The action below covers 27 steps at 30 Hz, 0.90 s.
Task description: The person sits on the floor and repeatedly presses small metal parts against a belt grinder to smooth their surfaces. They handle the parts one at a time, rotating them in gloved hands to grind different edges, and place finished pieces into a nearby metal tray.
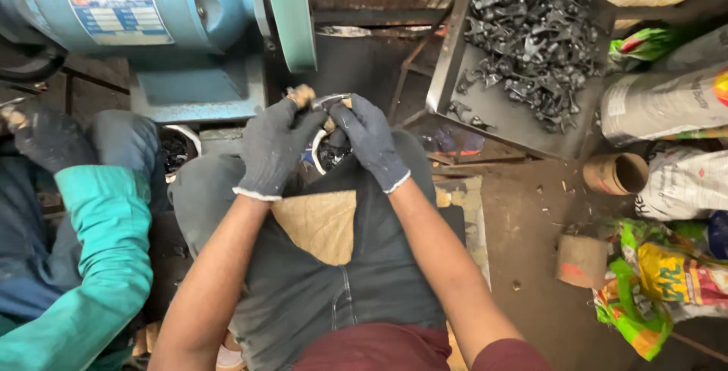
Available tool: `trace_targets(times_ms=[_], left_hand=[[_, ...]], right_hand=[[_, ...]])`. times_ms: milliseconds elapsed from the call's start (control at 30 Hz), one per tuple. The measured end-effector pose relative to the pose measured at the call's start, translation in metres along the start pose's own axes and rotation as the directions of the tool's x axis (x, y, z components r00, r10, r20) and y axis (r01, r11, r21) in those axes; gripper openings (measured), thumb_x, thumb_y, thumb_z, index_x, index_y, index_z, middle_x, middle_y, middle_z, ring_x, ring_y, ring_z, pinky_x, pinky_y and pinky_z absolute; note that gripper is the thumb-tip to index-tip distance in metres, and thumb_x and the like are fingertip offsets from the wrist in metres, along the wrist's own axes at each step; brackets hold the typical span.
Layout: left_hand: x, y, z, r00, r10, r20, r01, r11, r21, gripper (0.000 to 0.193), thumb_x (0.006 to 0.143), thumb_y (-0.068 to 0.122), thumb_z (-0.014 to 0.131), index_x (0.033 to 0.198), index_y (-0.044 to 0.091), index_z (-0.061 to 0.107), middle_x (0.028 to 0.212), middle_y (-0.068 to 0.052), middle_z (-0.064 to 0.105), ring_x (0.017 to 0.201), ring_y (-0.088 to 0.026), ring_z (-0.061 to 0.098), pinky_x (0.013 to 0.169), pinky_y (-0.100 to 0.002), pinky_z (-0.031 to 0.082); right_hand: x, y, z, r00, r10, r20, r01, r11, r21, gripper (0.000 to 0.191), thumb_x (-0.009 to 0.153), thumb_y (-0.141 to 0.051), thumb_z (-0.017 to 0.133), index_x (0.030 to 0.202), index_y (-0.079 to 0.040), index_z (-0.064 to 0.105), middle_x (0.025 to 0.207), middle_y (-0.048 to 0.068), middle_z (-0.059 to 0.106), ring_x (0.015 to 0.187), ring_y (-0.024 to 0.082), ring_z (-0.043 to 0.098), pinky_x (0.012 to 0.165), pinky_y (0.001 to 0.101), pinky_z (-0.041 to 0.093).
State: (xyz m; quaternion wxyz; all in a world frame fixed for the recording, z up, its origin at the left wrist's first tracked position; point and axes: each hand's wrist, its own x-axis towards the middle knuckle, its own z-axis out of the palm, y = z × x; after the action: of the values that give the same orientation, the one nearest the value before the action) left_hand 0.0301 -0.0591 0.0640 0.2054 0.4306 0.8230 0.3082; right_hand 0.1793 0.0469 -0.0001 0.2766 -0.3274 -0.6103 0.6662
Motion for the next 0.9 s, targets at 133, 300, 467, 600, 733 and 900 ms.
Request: trace_targets(times_ms=[133,300,467,600,733,900], left_hand=[[0.04,-0.027,0.022,0.998,-0.055,-0.004,0.055,0.996,0.068,0.043,0.101,0.047,0.061,0.096,0.006,0.075,0.091,-0.021,0.072,0.086,-0.041,0.069,0.075,-0.049,0.051],[0.063,-0.067,0.045,0.978,-0.13,-0.163,0.113,0.988,-0.106,0.042,0.102,0.039,0.058,0.093,0.001,0.074,0.091,-0.025,0.071,0.086,-0.043,0.068,0.073,-0.05,0.048],[0.075,-0.074,0.059,0.927,-0.348,-0.138,0.277,0.886,-0.372,0.034,0.094,0.033,0.061,0.091,0.001,0.073,0.085,-0.023,0.072,0.08,-0.039,0.07,0.072,-0.047,0.049],[0.089,-0.051,0.079,0.963,-0.199,-0.181,0.137,0.942,-0.305,0.035,0.095,0.032,0.064,0.088,-0.001,0.075,0.084,-0.024,0.071,0.081,-0.04,0.067,0.071,-0.048,0.046],[0.082,-0.025,0.075,0.982,-0.187,-0.037,0.136,0.826,-0.546,0.036,0.095,0.034,0.064,0.096,-0.001,0.073,0.086,-0.021,0.074,0.078,-0.034,0.07,0.072,-0.043,0.051],[0.047,-0.009,0.041,1.0,-0.015,-0.001,0.011,0.807,-0.59,0.038,0.094,0.034,0.066,0.112,0.001,0.073,0.092,-0.014,0.078,0.082,-0.022,0.075,0.074,-0.036,0.054]], right_hand=[[0.039,0.025,0.023,0.995,-0.076,-0.069,0.075,0.997,-0.02,0.024,0.104,-0.019,0.058,0.114,-0.001,0.069,0.095,0.004,0.072,0.085,0.011,0.065,0.078,0.0286,0.052],[0.079,0.061,0.049,0.99,-0.138,-0.023,0.13,0.969,-0.212,0.027,0.103,-0.021,0.057,0.115,0.001,0.068,0.101,0.012,0.074,0.093,0.017,0.069,0.085,0.0319,0.053],[0.099,0.076,0.046,0.998,0.005,-0.057,-0.019,0.968,-0.25,0.029,0.102,-0.026,0.064,0.105,0.001,0.073,0.09,0.016,0.074,0.083,0.024,0.069,0.079,0.0364,0.053],[0.093,0.071,0.027,0.983,-0.111,-0.149,0.065,0.957,-0.284,0.03,0.101,-0.026,0.061,0.113,0.0,0.07,0.1,0.014,0.075,0.091,0.023,0.071,0.084,0.0366,0.053],[0.067,0.061,0.012,0.927,-0.181,-0.329,0.032,0.912,-0.409,0.03,0.105,-0.028,0.059,0.113,-0.001,0.07,0.101,0.014,0.075,0.092,0.021,0.072,0.085,0.0345,0.054],[0.037,0.054,0.018,0.921,-0.201,-0.335,0.153,0.974,-0.165,0.028,0.104,-0.021,0.056,0.124,-0.003,0.064,0.115,0.008,0.072,0.1,0.015,0.069,0.086,0.0321,0.056]])
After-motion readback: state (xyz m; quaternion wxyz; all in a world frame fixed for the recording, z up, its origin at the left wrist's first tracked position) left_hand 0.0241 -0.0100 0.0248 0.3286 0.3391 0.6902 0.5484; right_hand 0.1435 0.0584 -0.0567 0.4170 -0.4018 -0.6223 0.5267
